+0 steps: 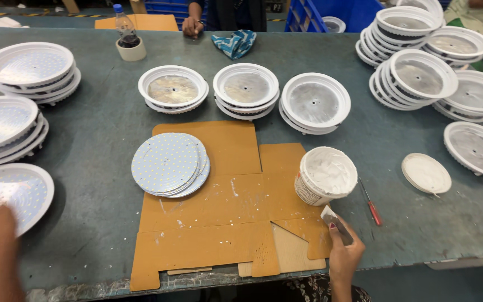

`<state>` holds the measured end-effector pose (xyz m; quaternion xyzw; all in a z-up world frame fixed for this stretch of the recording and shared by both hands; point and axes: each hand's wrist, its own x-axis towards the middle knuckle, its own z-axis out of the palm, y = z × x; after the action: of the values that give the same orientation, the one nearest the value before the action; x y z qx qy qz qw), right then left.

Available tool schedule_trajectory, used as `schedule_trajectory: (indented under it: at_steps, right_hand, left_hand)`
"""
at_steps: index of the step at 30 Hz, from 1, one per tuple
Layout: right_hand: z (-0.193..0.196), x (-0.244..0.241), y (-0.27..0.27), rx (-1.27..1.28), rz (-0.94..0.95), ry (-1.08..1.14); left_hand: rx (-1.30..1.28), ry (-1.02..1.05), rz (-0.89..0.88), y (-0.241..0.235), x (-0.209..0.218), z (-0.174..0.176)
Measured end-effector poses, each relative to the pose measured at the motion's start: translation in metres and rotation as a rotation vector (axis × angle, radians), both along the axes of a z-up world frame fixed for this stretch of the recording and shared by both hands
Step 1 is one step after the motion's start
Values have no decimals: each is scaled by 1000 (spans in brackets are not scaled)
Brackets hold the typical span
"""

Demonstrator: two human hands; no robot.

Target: The person applies a white paste to the interior and exterior surfaces of circular plastic housings using a small rectangular tool. They repeatedly dip the tool into a container of paste, spread it evenly, and place the finished pieces into a blue bin.

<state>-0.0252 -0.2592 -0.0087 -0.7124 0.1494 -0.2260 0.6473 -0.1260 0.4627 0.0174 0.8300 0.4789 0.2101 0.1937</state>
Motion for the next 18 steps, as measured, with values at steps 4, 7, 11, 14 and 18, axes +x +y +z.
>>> schedule_trajectory:
  at_steps: [4,7,11,14,18]
  right_hand:
    - [-4,0,0,49,10,23]
    - [-7,1,-3,92,21,-40]
    - [-12,-1,-8,141,13,-84]
    - [-15,-1,-10,149,17,-85]
    - [-16,-2,-10,224,4,-73]
  left_hand:
    - [98,-373,-410,-33,172,2]
    - [-186,-342,-488,-76,293,14]
    - [-155,-307,-513,-115,376,39]
    - [-80,-228,-621,-120,414,46]
    - [-174,-201,-661,-122,428,53]
